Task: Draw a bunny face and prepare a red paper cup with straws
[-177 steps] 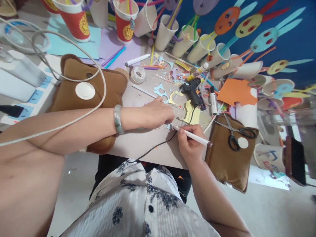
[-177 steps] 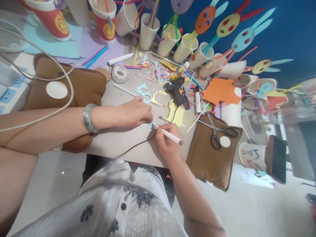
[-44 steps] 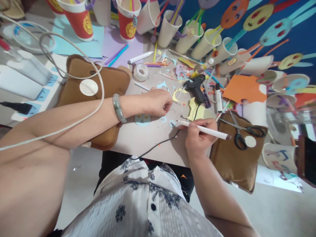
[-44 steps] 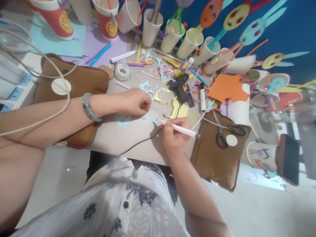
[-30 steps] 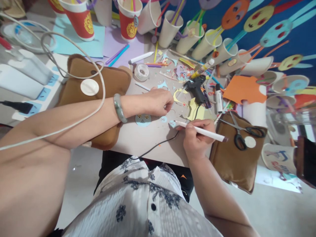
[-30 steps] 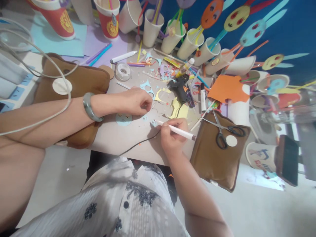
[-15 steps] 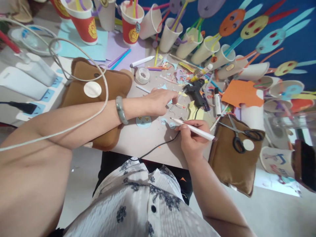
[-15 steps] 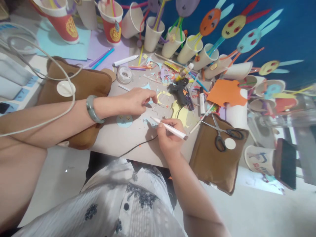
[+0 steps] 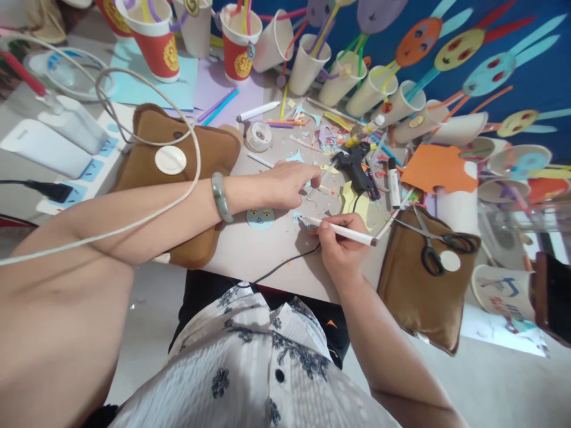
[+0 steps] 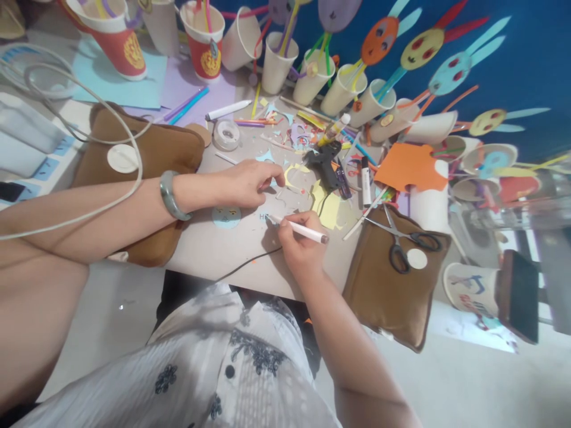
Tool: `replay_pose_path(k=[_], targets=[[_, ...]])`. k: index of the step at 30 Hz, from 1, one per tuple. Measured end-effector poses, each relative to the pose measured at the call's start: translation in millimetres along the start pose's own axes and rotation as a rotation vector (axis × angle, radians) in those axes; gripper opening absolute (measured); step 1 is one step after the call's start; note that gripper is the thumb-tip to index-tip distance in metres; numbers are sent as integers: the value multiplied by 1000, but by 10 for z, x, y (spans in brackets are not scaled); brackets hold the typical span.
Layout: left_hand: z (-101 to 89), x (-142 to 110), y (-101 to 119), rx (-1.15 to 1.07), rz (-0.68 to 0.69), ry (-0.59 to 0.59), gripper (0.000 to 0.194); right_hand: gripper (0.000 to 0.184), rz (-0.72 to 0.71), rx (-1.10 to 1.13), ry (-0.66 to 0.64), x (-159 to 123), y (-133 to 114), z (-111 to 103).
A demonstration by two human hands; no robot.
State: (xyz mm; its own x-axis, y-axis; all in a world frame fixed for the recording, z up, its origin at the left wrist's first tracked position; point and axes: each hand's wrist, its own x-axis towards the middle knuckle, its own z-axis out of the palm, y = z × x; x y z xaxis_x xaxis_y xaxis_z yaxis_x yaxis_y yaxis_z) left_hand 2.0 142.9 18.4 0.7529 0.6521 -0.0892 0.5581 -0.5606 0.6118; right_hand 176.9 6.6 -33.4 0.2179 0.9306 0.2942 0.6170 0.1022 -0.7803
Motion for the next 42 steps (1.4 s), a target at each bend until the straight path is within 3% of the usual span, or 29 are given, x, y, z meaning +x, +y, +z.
replay_pose_path(k=[14, 18, 23, 29, 34, 42], targets=[[3, -3, -2, -40, 2, -16, 58, 18, -20, 34, -7, 10, -19, 19], [-11, -10, -4, -40, 18, -12, 59, 19, -65, 143, 157, 30, -51, 5], [19, -20, -21, -121, 129, -3, 63, 22, -20, 310, 328, 107, -122, -31], [121, -50, 9, -351, 325, -79, 89, 20, -35, 535, 215, 81, -233, -104], [87, -133, 97, -479, 366, -171, 96, 18, -107, 500, 105, 4, -229, -133], [91, -160, 84, -486, 405, -206, 101, 12, -201, 418, 81, -32, -182, -102]])
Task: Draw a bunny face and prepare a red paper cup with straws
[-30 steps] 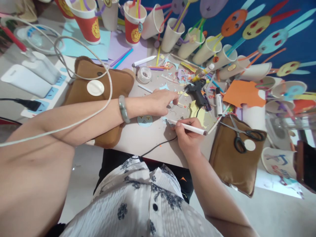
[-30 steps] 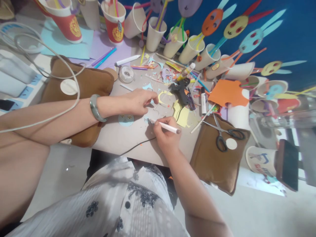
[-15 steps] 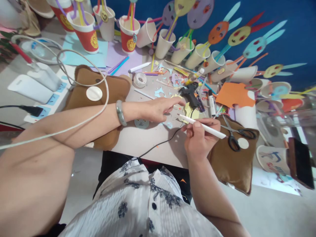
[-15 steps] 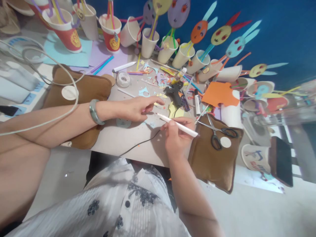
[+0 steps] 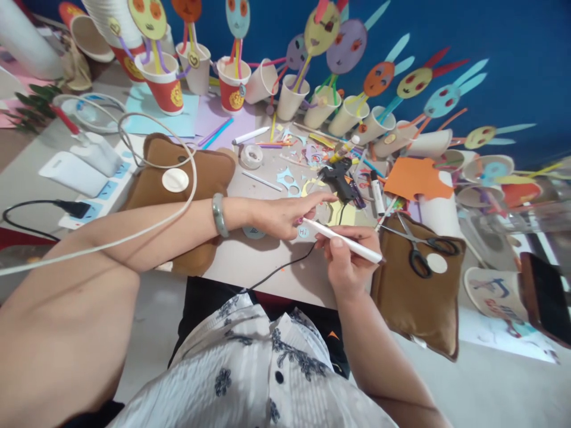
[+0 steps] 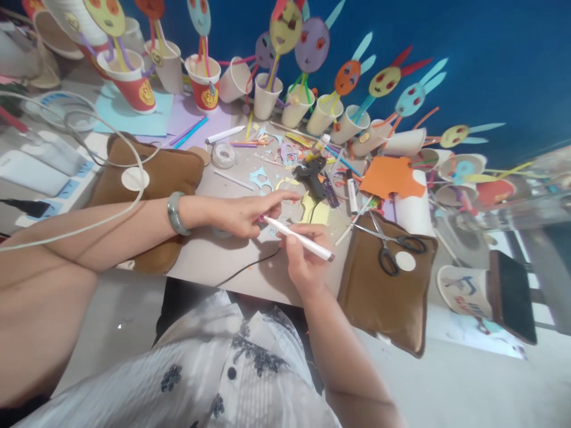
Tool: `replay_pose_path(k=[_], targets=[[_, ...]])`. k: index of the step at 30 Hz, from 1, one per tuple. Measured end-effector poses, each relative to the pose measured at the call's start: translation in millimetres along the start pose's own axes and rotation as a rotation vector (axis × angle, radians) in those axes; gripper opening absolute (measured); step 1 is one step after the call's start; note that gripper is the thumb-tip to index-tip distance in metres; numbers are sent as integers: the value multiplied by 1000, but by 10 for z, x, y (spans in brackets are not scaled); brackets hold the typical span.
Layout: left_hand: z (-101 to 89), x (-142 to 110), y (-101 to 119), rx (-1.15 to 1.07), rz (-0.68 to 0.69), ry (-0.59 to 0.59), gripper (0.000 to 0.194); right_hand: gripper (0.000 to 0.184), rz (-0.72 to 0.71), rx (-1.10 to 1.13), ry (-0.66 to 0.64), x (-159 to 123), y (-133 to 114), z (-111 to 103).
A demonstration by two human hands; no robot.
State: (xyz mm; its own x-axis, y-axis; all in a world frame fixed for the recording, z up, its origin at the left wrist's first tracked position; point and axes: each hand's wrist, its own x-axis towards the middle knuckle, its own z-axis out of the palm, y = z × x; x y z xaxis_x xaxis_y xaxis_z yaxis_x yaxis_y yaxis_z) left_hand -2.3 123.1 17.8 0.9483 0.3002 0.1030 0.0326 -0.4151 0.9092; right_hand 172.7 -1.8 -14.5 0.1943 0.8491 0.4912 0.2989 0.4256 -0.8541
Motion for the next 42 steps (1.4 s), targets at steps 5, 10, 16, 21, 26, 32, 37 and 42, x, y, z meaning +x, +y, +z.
replay_pose_path(k=[5, 10, 16, 21, 26, 32, 37, 42], targets=[[15, -1, -35, 15, 5, 21, 97, 12, 9, -112, -14, -17, 16, -23], [27, 35, 31, -152, -64, 103, 84, 19, 99, -226, -14, 8, 53, -75], [-2, 96, 215, -624, -266, 362, 29, 21, 203, -122, -104, 70, 25, -53], [-2, 122, 263, -816, -391, 472, 22, 10, 88, -207, -163, 81, -85, 14], [24, 130, 234, -902, -325, 537, 30, 8, 76, -192, -159, 89, -77, 21], [70, 101, 284, -731, -157, 562, 38, 9, 15, -251, -167, 111, -87, -16], [166, 45, 383, -515, 75, 555, 55, 11, -95, -455, -235, 14, -264, -16], [277, -78, 612, -441, 159, 465, 60, 7, -174, -550, -252, -157, -689, -17]])
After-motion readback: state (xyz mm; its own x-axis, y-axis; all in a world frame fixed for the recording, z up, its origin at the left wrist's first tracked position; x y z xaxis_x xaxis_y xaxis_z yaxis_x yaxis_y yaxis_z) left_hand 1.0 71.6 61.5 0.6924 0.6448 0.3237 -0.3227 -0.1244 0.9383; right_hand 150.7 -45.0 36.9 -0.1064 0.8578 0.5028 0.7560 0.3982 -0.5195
